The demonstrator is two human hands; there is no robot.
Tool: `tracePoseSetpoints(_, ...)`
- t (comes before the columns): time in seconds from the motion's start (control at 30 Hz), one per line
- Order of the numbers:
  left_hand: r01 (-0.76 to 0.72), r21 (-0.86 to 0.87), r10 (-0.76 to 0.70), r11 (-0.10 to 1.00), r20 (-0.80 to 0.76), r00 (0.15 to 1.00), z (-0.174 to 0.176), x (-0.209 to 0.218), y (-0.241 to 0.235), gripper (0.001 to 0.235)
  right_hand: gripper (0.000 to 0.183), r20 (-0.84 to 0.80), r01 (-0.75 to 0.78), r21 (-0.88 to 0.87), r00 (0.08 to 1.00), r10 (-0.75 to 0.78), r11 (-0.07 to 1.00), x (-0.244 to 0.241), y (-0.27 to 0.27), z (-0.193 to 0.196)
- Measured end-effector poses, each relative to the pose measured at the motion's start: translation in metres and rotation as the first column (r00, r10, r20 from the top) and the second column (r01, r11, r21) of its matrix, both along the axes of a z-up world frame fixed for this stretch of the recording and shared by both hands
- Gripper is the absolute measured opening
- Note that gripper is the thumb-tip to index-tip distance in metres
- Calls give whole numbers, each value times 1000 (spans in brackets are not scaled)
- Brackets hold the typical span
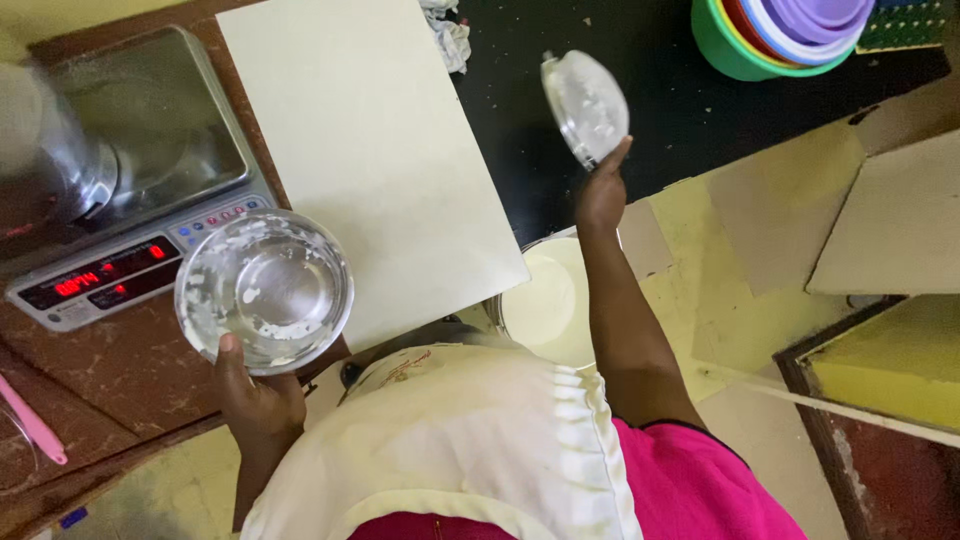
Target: The person sifts flour from small bowls into a large mixing bowl on a digital scale, refills the small bowls from a bucket, and adds scoops of a white powder from a container using a small pink spoon.
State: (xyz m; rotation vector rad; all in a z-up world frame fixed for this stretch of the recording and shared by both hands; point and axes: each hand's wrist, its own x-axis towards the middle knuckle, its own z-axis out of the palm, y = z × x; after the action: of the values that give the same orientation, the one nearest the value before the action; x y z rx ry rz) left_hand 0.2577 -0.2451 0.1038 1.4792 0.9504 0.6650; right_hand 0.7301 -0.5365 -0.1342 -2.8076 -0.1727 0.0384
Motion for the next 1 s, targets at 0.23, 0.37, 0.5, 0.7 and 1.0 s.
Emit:
tracePoseSetpoints(0.23, 19, 347, -74, 938, 146, 986, -37, -19, 9, 53, 77, -171, 394, 421, 919, -355, 817, 57, -39, -9)
tracePoseSetpoints(0.37, 79, 880, 57, 469, -120, 991, -109, -68, 37, 65, 11, -571, 615, 783, 771, -283, 96, 89, -58, -31)
tracePoseSetpoints(0.5, 46, 768, 18, 639, -75, 997, -83, -69, 35, 57, 18, -705, 721, 692, 671, -228, -17, 60, -44, 27)
tracePoseSetpoints(0.7, -48, 501, 120, 864, -113, 986, -82, -93, 65, 48, 18, -586, 564, 791, 810, 31, 238, 8, 28, 136)
tracePoseSetpoints(1.0, -73, 744, 214, 665, -96, 972, -117, -180, 119, 59, 47, 86, -229, 806, 958, 275, 545, -96, 260, 321)
